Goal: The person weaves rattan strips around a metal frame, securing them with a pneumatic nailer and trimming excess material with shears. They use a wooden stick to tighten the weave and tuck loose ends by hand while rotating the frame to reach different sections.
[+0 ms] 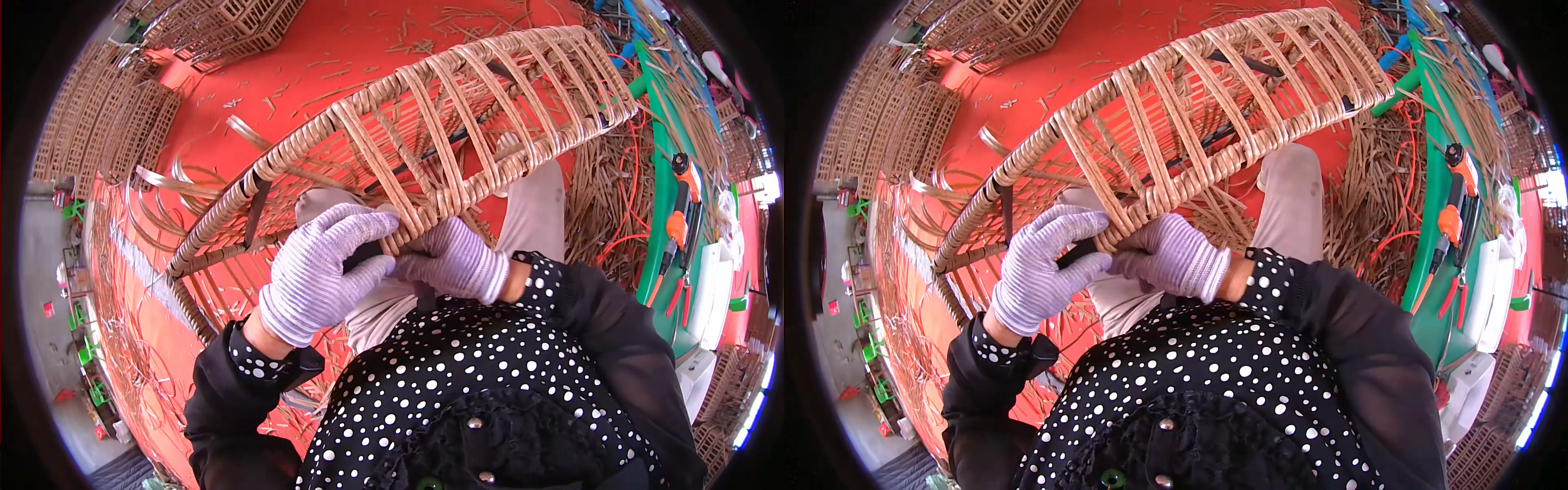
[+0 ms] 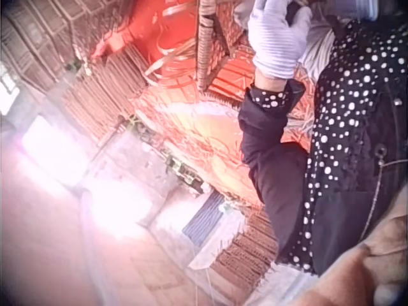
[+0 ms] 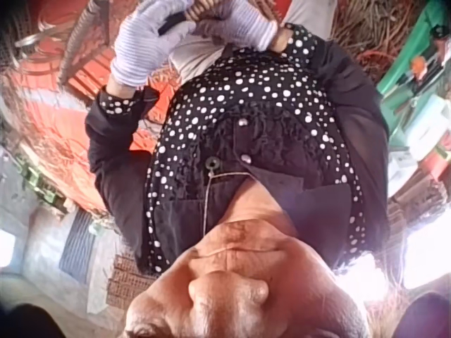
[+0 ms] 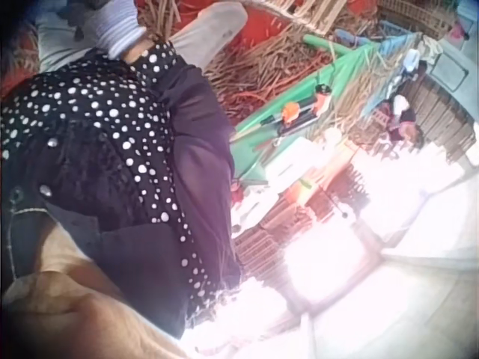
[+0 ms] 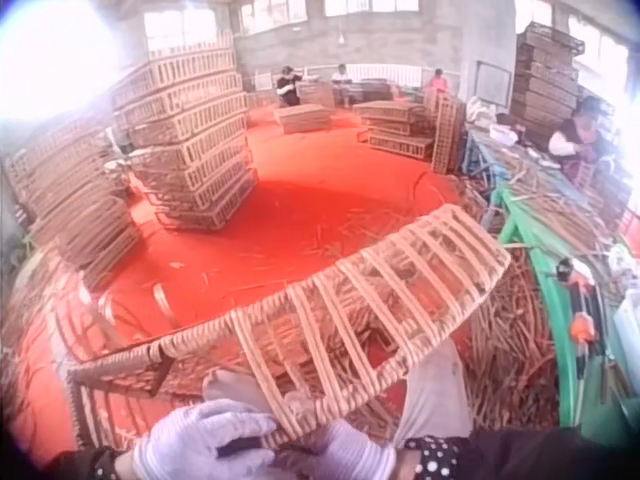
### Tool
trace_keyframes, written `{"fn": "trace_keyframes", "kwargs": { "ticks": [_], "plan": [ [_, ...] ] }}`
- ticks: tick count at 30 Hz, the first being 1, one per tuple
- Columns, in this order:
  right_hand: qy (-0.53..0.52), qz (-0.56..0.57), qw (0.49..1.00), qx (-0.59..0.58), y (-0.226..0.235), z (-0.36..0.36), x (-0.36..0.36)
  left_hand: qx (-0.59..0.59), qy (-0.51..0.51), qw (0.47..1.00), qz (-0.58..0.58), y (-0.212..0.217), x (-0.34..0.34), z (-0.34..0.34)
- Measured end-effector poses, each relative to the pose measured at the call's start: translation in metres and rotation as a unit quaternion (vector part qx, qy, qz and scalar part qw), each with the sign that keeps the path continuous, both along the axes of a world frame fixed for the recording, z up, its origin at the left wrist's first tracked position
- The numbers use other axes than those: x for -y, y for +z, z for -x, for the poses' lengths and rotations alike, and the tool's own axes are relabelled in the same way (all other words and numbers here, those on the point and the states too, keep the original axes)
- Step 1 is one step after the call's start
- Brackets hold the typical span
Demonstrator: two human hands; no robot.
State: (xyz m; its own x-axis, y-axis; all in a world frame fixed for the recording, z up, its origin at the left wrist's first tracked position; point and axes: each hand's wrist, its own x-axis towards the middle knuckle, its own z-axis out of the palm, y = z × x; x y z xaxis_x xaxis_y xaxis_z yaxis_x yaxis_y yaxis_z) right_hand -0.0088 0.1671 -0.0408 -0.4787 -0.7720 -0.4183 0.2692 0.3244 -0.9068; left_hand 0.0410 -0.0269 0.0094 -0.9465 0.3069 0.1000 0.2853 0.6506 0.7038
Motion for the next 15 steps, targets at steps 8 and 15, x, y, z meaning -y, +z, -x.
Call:
{"fn": "trace_keyframes", "kwargs": {
  "ticks": [8, 15],
  "plan": [
    [-0.015, 0.019, 0.943, -0.333, 0.072, 0.054, -0.004, -0.017, 0.010, 0.999, -0.029, 0.001, -0.006, 0.005],
    [0.115, -0.172, 0.928, -0.309, 0.085, 0.072, 0.031, 0.010, 0.093, 0.991, -0.091, -0.002, -0.008, 0.016]
  ]
}}
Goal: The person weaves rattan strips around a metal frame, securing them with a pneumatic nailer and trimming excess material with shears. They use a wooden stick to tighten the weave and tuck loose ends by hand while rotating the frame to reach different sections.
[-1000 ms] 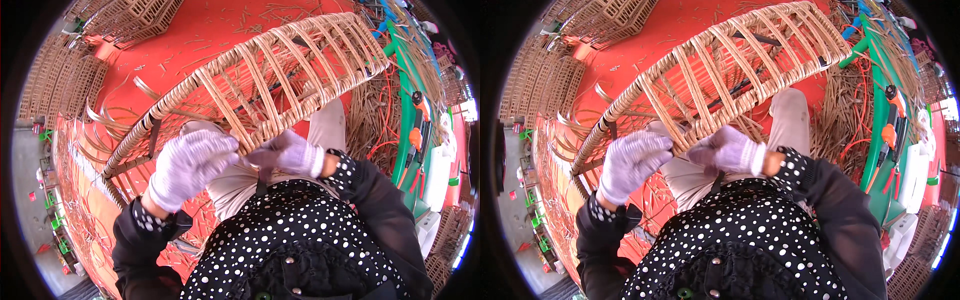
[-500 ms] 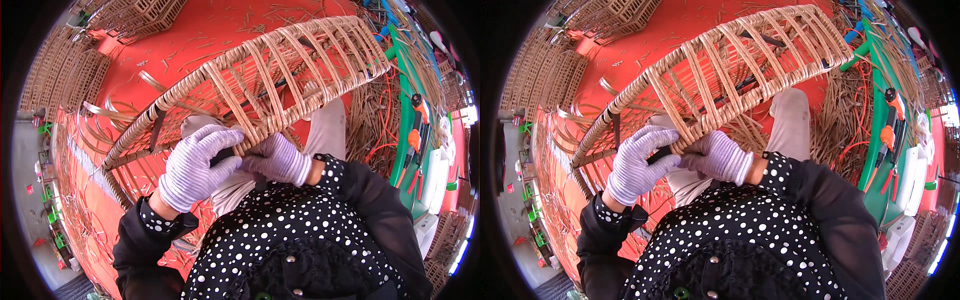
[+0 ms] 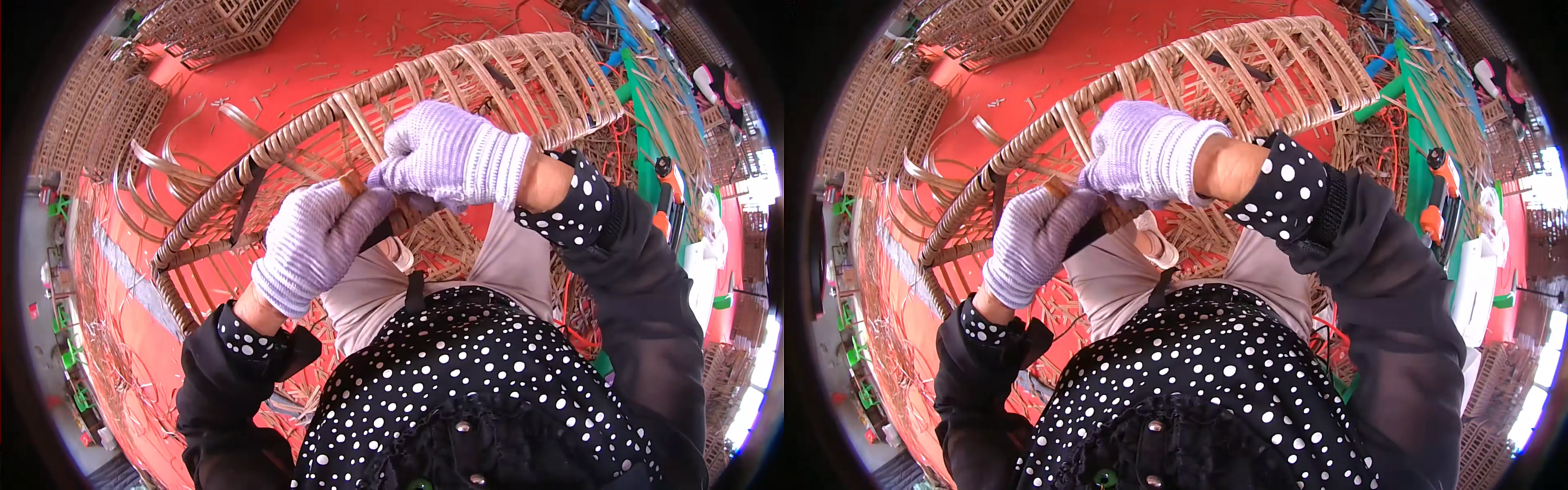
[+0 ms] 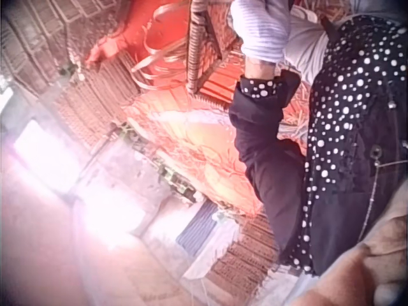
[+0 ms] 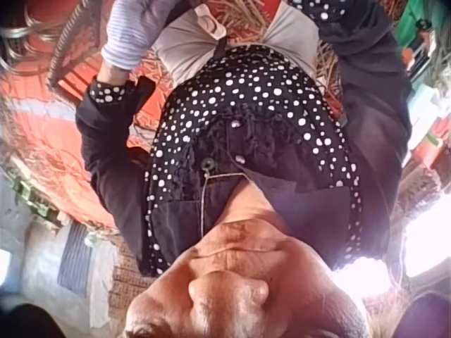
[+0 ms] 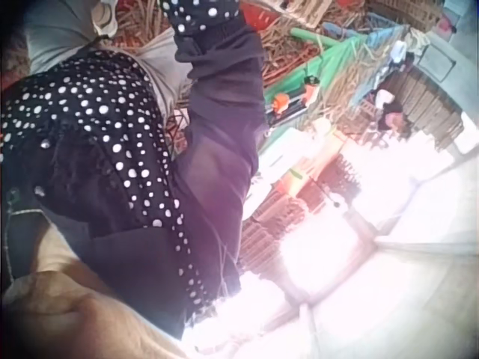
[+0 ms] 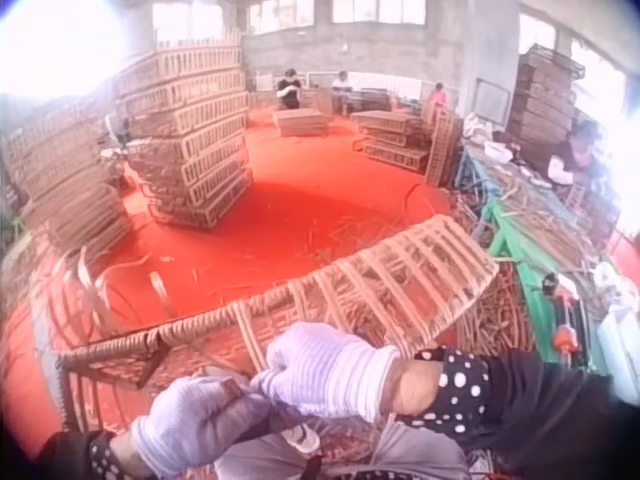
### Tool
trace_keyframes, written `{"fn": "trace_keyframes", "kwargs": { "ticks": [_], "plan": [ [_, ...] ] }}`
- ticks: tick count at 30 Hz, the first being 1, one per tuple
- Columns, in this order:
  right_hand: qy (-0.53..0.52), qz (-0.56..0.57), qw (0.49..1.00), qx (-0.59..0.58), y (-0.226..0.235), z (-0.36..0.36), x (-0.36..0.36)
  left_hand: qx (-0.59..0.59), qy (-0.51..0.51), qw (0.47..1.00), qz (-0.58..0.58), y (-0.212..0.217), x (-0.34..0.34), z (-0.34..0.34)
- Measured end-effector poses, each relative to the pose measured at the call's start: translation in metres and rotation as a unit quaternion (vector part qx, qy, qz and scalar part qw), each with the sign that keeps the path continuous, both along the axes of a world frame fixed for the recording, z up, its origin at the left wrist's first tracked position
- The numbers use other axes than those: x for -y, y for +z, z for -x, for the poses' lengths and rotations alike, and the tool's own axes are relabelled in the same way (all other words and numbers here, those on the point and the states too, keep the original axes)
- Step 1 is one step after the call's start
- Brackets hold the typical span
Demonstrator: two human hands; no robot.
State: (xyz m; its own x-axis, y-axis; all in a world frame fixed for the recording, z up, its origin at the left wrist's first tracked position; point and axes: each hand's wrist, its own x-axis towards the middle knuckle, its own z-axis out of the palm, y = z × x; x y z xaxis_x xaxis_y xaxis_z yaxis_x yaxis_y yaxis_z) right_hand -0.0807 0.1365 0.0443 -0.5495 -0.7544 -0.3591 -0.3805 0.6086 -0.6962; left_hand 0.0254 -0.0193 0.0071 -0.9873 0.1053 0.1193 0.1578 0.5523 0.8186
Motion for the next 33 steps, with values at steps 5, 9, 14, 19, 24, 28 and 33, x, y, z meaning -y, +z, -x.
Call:
{"fn": "trace_keyframes", "kwargs": {
  "ticks": [5, 9, 14, 19, 24, 28, 33],
  "plan": [
    [-0.028, 0.047, 0.998, -0.041, -0.008, -0.012, -0.012, 0.150, 0.072, 0.979, -0.122, 0.003, -0.001, 0.002],
    [0.050, 0.088, 0.961, -0.257, -0.018, -0.025, -0.022, 0.177, 0.112, 0.943, -0.257, 0.006, -0.002, 0.007],
    [-0.008, 0.123, 0.977, -0.176, -0.021, -0.029, -0.032, 0.141, 0.107, 0.947, -0.270, 0.007, -0.003, 0.002],
    [-0.060, 0.145, 0.955, -0.253, -0.022, -0.049, -0.037, 0.104, 0.089, 0.960, -0.244, 0.006, -0.002, -0.002],
    [0.031, 0.173, 0.876, -0.449, -0.034, -0.036, -0.038, 0.008, 0.061, 0.984, -0.167, 0.006, -0.004, -0.006],
    [0.098, 0.189, 0.869, -0.447, -0.044, -0.024, -0.038, -0.040, 0.046, 0.990, -0.125, 0.006, -0.003, -0.008],
    [0.134, 0.201, 0.870, -0.429, -0.046, -0.005, -0.026, -0.219, -0.008, 0.972, 0.084, 0.006, -0.003, -0.002]
  ]
}}
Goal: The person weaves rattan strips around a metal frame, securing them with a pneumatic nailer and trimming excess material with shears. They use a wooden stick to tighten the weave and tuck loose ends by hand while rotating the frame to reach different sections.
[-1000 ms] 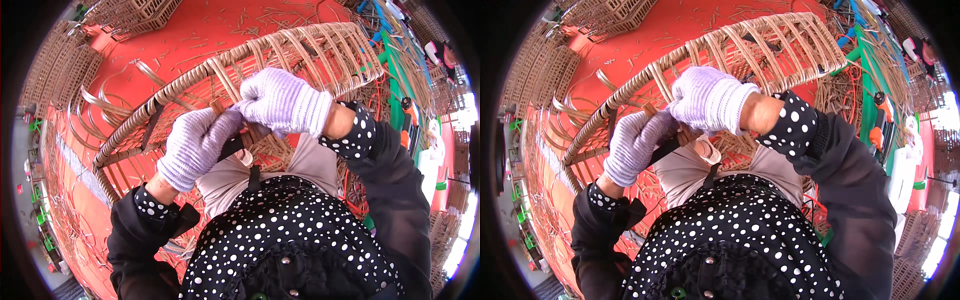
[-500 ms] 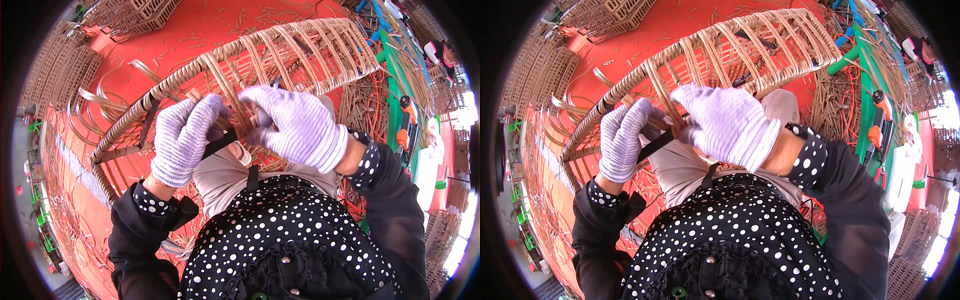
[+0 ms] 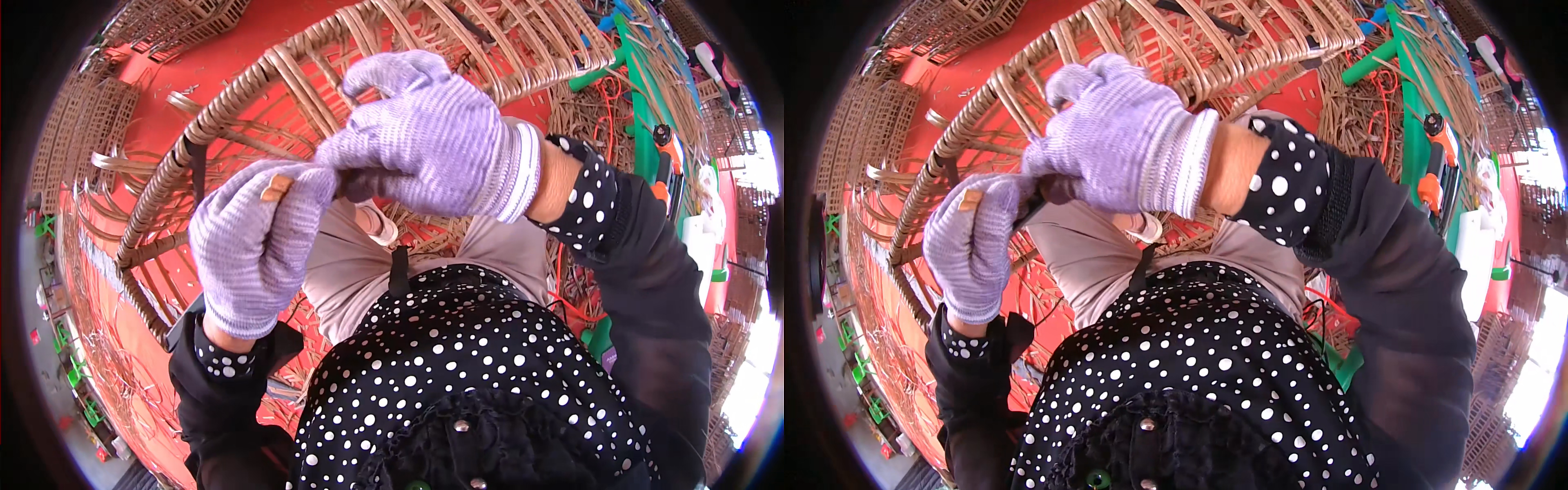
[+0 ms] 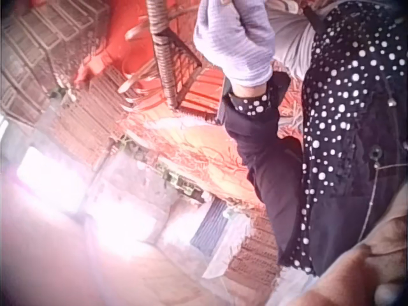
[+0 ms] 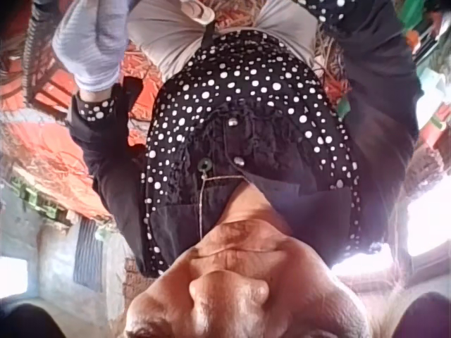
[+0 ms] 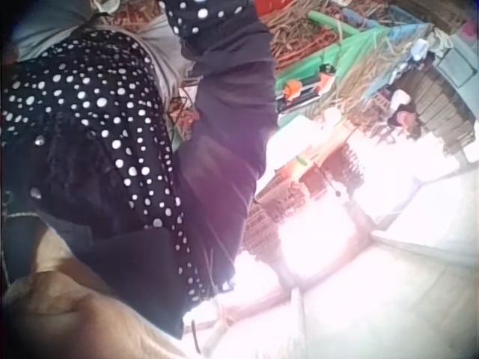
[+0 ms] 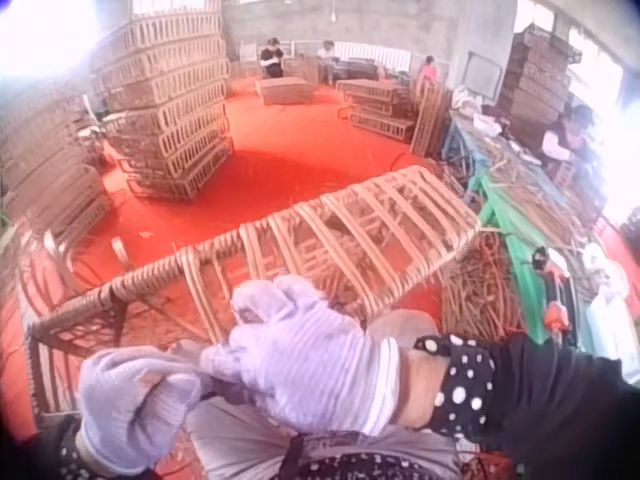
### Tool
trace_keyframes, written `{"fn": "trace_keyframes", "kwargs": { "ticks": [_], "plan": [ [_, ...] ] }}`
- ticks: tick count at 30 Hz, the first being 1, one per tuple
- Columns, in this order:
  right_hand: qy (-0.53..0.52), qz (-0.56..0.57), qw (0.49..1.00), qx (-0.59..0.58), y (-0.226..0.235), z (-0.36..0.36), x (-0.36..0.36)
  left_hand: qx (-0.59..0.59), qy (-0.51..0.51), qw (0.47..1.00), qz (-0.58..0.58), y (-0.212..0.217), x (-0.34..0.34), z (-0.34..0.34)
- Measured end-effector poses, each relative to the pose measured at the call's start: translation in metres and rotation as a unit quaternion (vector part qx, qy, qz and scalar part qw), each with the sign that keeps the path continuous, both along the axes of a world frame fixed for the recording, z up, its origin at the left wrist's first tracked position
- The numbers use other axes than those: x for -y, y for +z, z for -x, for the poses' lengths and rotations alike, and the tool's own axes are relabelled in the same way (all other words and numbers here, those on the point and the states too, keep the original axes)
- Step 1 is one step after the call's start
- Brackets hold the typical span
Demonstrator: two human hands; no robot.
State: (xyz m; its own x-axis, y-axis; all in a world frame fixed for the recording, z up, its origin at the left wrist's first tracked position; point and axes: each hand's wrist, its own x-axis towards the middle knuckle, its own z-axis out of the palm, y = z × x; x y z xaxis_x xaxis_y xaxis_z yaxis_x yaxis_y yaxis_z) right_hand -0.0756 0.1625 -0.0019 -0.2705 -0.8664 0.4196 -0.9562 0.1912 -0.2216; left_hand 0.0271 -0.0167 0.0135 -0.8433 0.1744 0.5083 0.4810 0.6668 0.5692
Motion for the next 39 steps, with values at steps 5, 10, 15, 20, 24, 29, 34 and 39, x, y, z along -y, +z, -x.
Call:
{"fn": "trace_keyframes", "kwargs": {
  "ticks": [5, 10, 15, 20, 24, 29, 34, 39],
  "plan": [
    [0.018, -0.066, 0.998, -0.006, 0.002, 0.012, 0.014, -0.027, 0.025, 0.998, 0.056, 0.000, -0.005, -0.010],
    [0.031, -0.069, 0.997, 0.002, 0.002, 0.019, 0.021, -0.061, 0.017, 0.985, 0.161, -0.016, -0.002, -0.022],
    [0.042, -0.080, 0.993, 0.071, 0.011, 0.024, 0.030, -0.103, 0.006, 0.972, 0.212, -0.034, 0.004, -0.020],
    [-0.005, -0.176, 0.983, 0.045, 0.020, 0.021, 0.037, -0.089, 0.002, 0.970, 0.225, -0.038, 0.010, -0.018],
    [-0.007, -0.134, 0.989, -0.063, 0.013, 0.019, 0.041, -0.026, 0.010, 0.973, 0.230, -0.030, 0.014, -0.021],
    [0.008, -0.052, 0.988, -0.144, 0.001, 0.027, 0.037, 0.045, 0.062, 0.995, 0.065, 0.006, 0.032, -0.005],
    [0.003, -0.024, 0.993, -0.115, -0.004, 0.040, 0.030, 0.371, 0.191, 0.908, 0.032, 0.004, 0.077, 0.050],
    [-0.004, -0.008, 0.995, -0.096, -0.006, 0.048, 0.027, 0.450, 0.149, 0.866, -0.159, -0.025, 0.107, 0.061]
  ]
}}
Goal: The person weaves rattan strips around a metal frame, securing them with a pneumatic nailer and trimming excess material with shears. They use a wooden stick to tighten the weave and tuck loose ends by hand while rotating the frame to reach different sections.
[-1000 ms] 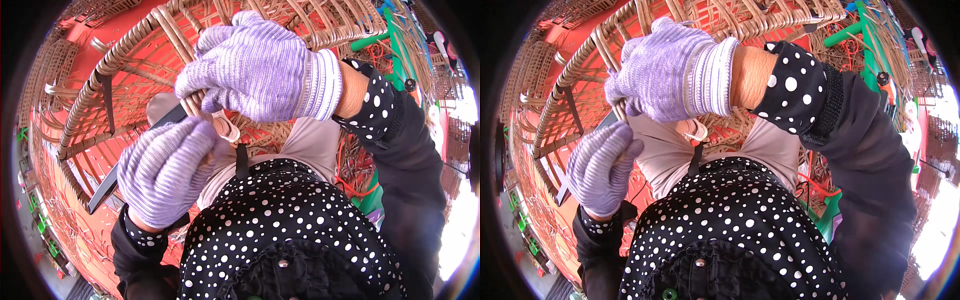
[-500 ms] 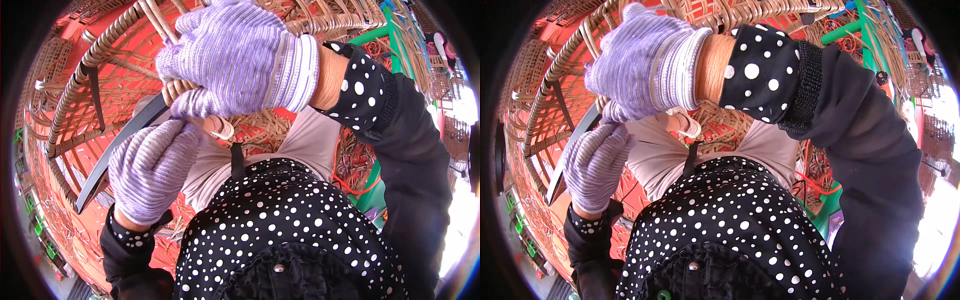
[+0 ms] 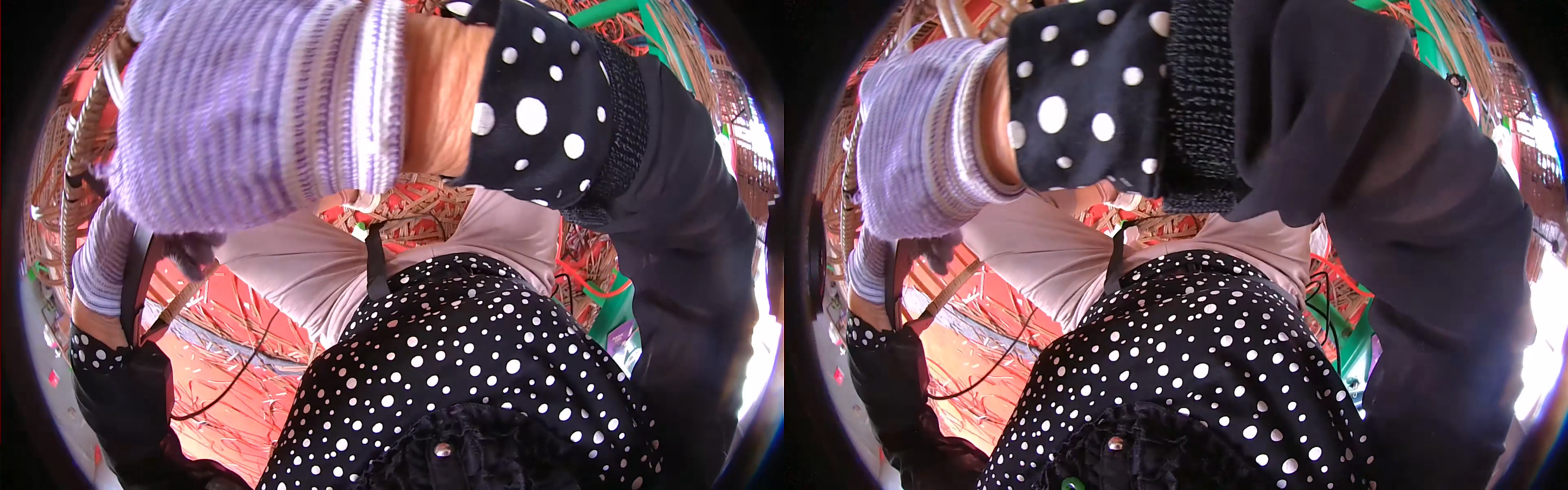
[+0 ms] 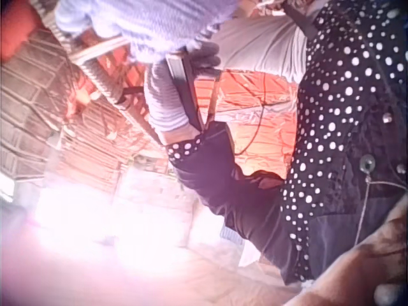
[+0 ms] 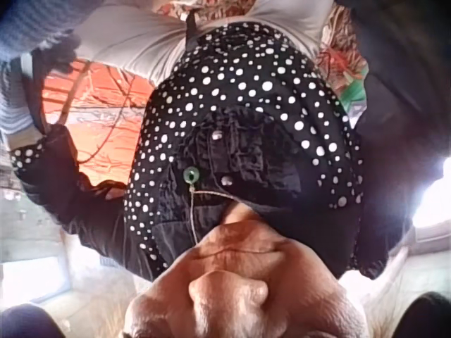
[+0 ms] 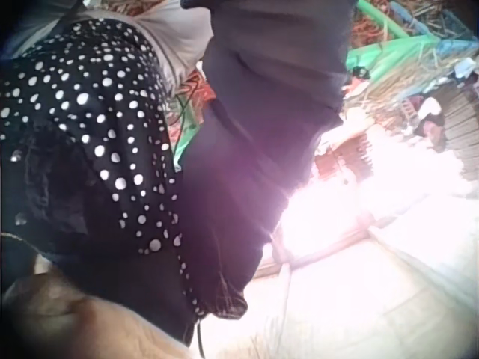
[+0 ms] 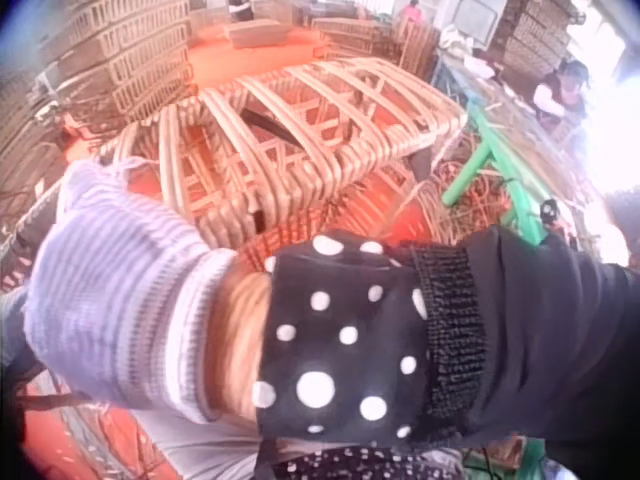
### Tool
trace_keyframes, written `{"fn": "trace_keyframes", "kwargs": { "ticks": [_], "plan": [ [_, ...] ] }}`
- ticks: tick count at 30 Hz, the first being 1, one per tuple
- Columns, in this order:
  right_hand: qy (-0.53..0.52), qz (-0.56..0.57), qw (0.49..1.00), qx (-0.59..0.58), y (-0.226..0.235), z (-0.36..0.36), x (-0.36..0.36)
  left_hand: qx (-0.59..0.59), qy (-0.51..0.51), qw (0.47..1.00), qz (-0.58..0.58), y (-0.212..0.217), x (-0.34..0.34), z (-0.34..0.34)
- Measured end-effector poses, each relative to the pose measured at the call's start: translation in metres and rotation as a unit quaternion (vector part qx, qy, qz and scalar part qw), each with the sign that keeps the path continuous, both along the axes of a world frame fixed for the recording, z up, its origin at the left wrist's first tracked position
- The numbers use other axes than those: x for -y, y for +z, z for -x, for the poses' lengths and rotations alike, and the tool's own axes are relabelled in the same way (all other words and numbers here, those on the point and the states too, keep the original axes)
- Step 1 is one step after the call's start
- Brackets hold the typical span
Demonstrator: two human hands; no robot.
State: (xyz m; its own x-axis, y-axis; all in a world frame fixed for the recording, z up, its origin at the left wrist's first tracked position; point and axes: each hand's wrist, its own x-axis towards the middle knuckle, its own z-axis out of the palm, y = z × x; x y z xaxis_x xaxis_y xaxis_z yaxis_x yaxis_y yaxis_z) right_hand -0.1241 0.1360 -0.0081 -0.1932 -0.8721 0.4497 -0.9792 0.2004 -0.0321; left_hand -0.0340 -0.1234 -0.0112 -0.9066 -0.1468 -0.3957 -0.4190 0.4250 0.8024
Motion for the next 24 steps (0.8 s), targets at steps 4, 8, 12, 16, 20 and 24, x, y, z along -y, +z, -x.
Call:
{"fn": "trace_keyframes", "kwargs": {
  "ticks": [4, 8, 12, 16, 20, 24],
  "plan": [
    [-0.007, 0.007, 1.000, 0.006, 0.001, 0.003, -0.001, -0.019, 0.038, 0.996, -0.082, -0.002, 0.003, -0.004],
    [-0.009, 0.007, 1.000, 0.011, 0.002, 0.002, -0.001, -0.031, 0.052, 0.990, -0.129, 0.002, -0.001, -0.007],
    [-0.009, 0.003, 1.000, 0.018, 0.003, 0.001, 0.001, -0.039, -0.002, 0.996, -0.085, 0.012, -0.005, -0.010],
    [-0.006, -0.010, 0.999, 0.033, 0.003, -0.001, 0.005, -0.085, -0.059, 0.994, 0.021, 0.022, -0.017, -0.010],
    [0.004, -0.018, 0.999, 0.051, 0.006, -0.003, 0.011, -0.154, -0.123, 0.971, 0.133, 0.026, -0.028, -0.009],
    [0.012, -0.030, 0.997, 0.072, 0.007, -0.005, 0.017, -0.085, -0.067, 0.989, -0.099, 0.025, -0.029, -0.009]
  ]
}}
